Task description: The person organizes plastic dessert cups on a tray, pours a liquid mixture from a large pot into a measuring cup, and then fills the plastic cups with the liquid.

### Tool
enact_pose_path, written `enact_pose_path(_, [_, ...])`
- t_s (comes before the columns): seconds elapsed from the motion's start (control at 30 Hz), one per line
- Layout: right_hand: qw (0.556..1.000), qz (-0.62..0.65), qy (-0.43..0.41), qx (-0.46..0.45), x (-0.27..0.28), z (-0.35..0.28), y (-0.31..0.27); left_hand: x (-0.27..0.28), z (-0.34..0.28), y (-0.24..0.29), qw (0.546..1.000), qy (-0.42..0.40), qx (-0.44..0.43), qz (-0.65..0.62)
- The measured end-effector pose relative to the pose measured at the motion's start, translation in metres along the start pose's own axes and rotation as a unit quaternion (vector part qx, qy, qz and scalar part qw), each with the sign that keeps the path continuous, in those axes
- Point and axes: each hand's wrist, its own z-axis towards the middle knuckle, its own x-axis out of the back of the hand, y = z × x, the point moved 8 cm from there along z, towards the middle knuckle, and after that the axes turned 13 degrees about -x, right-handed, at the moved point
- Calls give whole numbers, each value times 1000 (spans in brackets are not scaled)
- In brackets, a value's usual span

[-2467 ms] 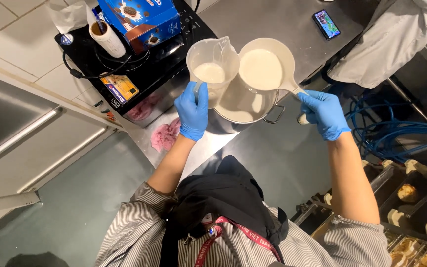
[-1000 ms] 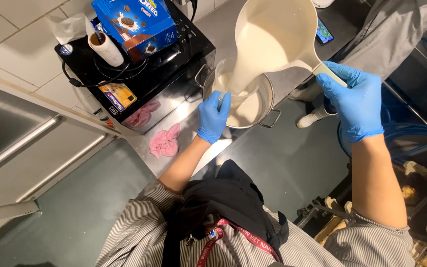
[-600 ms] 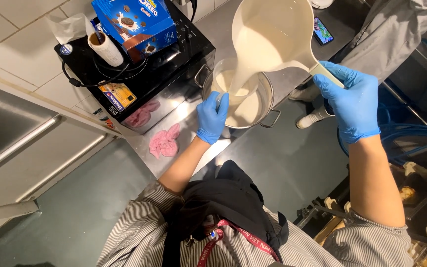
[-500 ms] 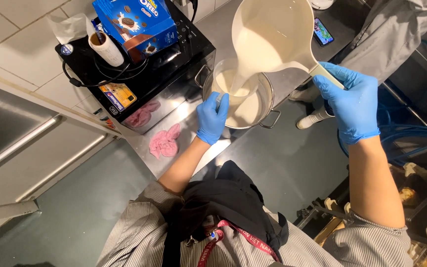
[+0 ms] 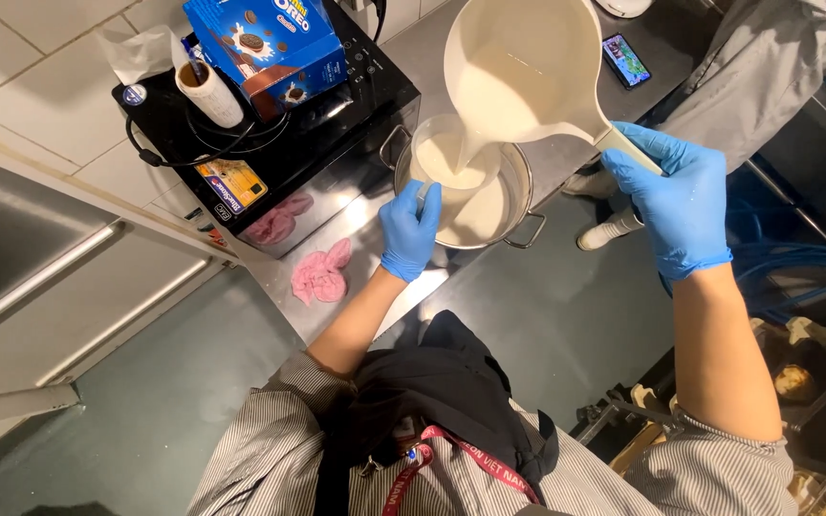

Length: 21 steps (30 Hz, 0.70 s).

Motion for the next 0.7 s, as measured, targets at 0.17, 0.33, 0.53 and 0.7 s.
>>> enact_pose_path(0.17, [1000,6,-21,7,-2,5,6,4,4,6,1000,6,2,-4])
enact_pose_path(0.33, [1000,-3,-14,17,-2,5,3,3,1,2,1000,5,5,0])
enact_pose_path(0.53, [1000,-5,-11,8,-3,5,0,4,1,1,1000,12,-1,10])
enact_pose_path(0.7, [980,139,-67,-124,-15,-2,-12,4,-1,-2,1000,14,-5,6])
